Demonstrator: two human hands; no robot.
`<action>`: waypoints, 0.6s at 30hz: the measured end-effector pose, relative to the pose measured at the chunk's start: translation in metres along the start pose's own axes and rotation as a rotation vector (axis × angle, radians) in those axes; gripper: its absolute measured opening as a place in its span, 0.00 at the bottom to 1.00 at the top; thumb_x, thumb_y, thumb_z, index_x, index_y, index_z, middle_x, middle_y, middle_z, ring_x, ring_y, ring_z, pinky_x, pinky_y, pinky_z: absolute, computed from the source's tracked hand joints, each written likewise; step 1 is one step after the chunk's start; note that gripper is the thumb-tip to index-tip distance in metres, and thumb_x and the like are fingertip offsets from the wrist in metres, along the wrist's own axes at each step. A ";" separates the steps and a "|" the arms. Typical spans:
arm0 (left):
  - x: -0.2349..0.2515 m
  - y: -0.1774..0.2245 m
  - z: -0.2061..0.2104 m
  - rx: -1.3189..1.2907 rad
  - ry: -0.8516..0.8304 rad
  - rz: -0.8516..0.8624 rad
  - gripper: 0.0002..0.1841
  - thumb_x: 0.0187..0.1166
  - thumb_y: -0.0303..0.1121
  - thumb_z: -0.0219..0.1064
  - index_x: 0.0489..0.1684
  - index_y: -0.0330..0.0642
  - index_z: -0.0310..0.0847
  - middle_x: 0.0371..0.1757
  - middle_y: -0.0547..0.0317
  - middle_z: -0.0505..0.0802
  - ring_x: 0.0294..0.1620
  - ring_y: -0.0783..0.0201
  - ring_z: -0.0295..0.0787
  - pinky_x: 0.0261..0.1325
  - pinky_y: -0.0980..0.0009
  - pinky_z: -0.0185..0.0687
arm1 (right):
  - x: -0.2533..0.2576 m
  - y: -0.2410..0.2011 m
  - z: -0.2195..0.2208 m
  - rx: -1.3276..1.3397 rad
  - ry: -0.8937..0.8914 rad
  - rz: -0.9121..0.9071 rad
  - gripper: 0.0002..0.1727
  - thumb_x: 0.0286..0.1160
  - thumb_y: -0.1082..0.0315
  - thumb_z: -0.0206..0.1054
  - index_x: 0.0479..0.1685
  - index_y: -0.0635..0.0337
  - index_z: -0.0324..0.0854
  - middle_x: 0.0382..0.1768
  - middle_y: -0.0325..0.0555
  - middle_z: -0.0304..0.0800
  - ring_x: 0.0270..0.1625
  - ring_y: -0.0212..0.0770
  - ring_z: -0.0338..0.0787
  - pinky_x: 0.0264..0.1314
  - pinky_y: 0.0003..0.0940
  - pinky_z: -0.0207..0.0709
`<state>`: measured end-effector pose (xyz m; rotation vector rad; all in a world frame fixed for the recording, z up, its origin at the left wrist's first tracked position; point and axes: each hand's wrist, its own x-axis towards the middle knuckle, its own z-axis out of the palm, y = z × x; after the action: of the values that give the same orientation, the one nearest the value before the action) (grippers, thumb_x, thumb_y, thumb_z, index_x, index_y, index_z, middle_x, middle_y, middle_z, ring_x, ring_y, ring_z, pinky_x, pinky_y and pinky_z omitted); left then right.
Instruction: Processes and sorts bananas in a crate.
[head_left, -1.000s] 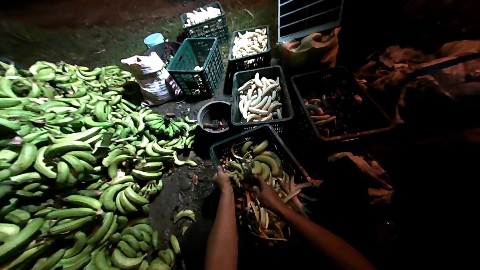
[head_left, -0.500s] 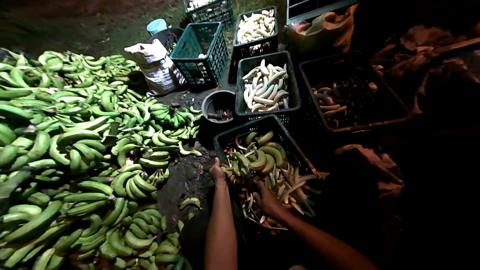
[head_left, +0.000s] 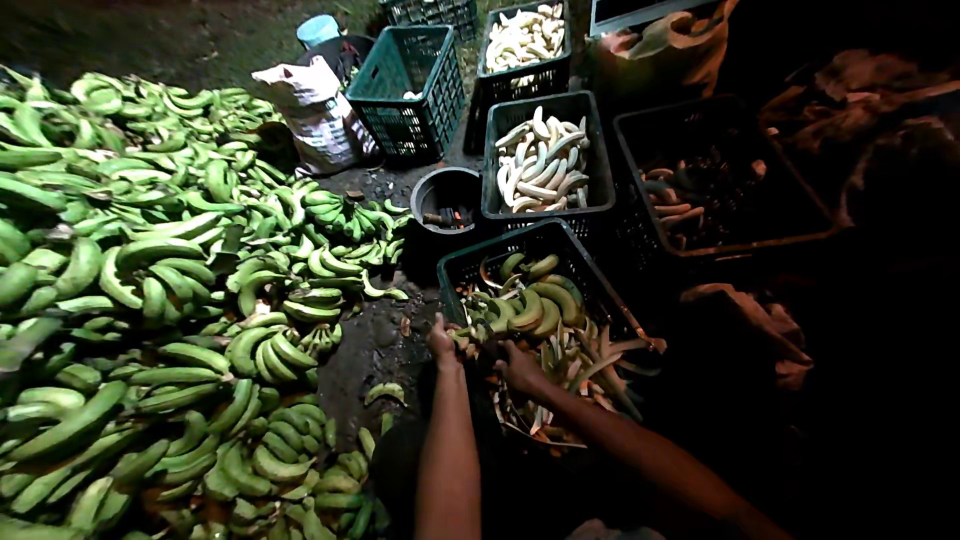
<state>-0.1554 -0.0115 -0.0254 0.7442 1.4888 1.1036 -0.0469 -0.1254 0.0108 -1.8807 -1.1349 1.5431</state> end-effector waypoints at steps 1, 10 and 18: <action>0.003 0.000 -0.003 -0.056 0.011 -0.002 0.25 0.96 0.44 0.43 0.26 0.37 0.71 0.15 0.62 0.77 0.10 0.72 0.71 0.16 0.78 0.71 | -0.005 -0.004 -0.003 0.010 0.037 -0.018 0.30 0.94 0.63 0.50 0.92 0.55 0.52 0.66 0.68 0.83 0.61 0.61 0.89 0.64 0.58 0.80; 0.016 -0.007 -0.014 -0.367 0.076 -0.031 0.21 0.95 0.43 0.46 0.25 0.47 0.64 0.12 0.66 0.73 0.09 0.73 0.69 0.14 0.77 0.71 | -0.044 -0.003 0.013 -0.142 -0.012 0.010 0.32 0.95 0.61 0.49 0.95 0.53 0.46 0.65 0.67 0.85 0.63 0.62 0.89 0.68 0.56 0.78; 0.021 -0.012 -0.015 -0.351 0.114 -0.052 0.21 0.95 0.45 0.44 0.27 0.47 0.65 0.16 0.64 0.74 0.13 0.71 0.71 0.19 0.75 0.74 | -0.038 -0.004 0.028 -0.237 -0.021 0.084 0.34 0.96 0.59 0.48 0.97 0.48 0.41 0.63 0.67 0.87 0.64 0.63 0.89 0.69 0.57 0.78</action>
<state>-0.1729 -0.0009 -0.0453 0.4016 1.3496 1.3405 -0.0758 -0.1589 0.0282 -2.0935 -1.3133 1.5330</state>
